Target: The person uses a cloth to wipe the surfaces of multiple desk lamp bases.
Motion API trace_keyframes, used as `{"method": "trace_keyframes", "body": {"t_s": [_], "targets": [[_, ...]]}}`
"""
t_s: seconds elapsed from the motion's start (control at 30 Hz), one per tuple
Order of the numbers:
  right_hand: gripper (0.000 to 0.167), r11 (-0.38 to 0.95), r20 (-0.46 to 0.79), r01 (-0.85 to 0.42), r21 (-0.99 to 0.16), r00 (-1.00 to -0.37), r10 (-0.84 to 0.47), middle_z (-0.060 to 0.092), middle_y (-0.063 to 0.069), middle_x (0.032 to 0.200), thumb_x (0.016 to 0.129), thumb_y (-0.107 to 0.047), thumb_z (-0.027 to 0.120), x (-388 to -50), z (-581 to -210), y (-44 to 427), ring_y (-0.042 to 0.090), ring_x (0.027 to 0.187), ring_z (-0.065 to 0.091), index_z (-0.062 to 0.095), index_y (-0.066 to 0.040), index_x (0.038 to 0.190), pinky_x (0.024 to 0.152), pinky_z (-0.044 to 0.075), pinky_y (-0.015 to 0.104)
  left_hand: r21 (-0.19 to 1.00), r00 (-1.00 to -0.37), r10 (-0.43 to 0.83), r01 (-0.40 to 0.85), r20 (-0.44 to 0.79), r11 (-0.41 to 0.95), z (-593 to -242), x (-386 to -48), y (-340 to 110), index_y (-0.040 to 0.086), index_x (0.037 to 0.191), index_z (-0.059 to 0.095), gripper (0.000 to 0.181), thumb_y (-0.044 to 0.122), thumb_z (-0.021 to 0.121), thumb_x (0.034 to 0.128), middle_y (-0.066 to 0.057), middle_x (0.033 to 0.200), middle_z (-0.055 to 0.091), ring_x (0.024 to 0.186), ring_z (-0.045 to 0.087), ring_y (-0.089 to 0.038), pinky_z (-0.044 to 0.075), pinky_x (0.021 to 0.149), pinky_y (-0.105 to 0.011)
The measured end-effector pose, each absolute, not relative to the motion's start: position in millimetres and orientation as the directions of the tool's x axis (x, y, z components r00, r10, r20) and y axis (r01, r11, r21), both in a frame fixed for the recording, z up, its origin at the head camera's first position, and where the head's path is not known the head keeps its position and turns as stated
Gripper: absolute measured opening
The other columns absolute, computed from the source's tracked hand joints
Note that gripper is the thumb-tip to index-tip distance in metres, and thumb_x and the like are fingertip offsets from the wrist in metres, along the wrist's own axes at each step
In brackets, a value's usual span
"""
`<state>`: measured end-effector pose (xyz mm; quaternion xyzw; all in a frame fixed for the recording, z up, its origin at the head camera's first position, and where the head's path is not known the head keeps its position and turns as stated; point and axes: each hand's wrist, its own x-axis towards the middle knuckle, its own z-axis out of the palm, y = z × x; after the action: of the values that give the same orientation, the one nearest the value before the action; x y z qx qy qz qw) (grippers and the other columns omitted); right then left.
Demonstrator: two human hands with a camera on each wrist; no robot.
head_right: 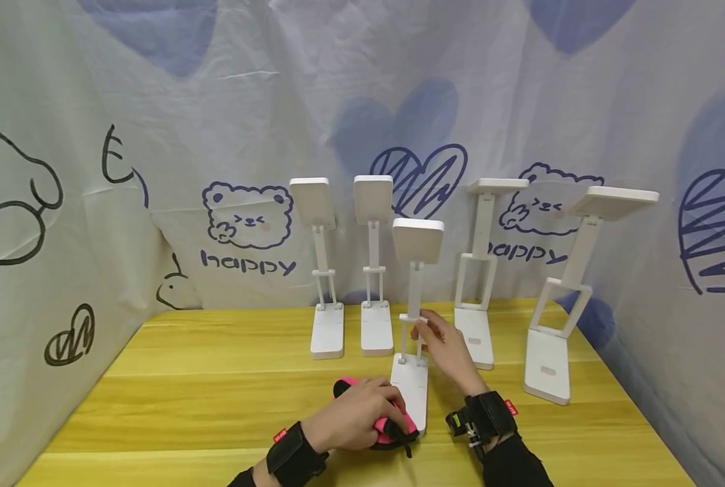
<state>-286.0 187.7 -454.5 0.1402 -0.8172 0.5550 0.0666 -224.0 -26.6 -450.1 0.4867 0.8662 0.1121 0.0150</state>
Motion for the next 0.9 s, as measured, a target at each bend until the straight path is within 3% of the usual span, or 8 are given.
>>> {"method": "trace_keyframes", "body": {"t_s": [0.3, 0.53, 0.73, 0.9], "targets": [[0.033, 0.345, 0.264, -0.300, -0.890, -0.953, -0.147, 0.063, 0.023, 0.099, 0.105, -0.033, 0.043, -286.6, -453.6, 186.8, 0.038, 0.105, 0.060, 0.058, -0.007, 0.119, 0.087, 0.054, 0.051, 0.242, -0.600, 0.797, 0.785, 0.067, 0.570, -445.2, -231.9, -34.7, 0.035, 0.099, 0.078, 0.040, 0.002, 0.073, 0.0767, 0.015, 0.104, 0.067, 0.098, 0.058, -0.008, 0.048, 0.086, -0.024], [0.034, 0.350, 0.258, -0.286, -0.892, -0.958, -0.127, 0.064, 0.020, 0.098, 0.105, -0.033, 0.042, -286.7, -452.7, 188.4, 0.033, 0.103, 0.061, 0.058, -0.006, 0.118, 0.088, 0.054, 0.051, 0.180, -0.687, 0.708, 0.726, 0.165, 0.663, -455.7, -245.1, -27.4, 0.032, 0.098, 0.079, 0.033, 0.007, 0.073, 0.0762, 0.010, 0.102, 0.068, 0.094, 0.058, -0.012, 0.049, 0.078, -0.029], [0.034, 0.357, 0.233, -0.269, -0.895, -0.962, -0.141, 0.064, 0.017, 0.100, 0.105, -0.035, 0.042, -286.5, -454.8, 186.9, 0.030, 0.104, 0.062, 0.056, -0.009, 0.123, 0.089, 0.054, 0.049, 0.161, -0.758, 0.614, 0.649, 0.221, 0.743, -464.5, -250.9, -20.5, 0.033, 0.103, 0.078, 0.038, 0.009, 0.075, 0.0742, 0.009, 0.099, 0.066, 0.102, 0.057, -0.015, 0.048, 0.086, -0.040], [0.033, 0.358, 0.241, -0.271, -0.893, -0.962, -0.128, 0.064, 0.014, 0.099, 0.105, -0.034, 0.043, -286.3, -453.4, 187.0, 0.029, 0.105, 0.063, 0.057, -0.011, 0.124, 0.089, 0.054, 0.049, 0.152, -0.780, 0.579, 0.619, 0.237, 0.771, -463.9, -252.6, -13.5, 0.034, 0.103, 0.077, 0.038, 0.009, 0.074, 0.0742, 0.009, 0.100, 0.066, 0.102, 0.057, -0.017, 0.047, 0.092, -0.043]]}}
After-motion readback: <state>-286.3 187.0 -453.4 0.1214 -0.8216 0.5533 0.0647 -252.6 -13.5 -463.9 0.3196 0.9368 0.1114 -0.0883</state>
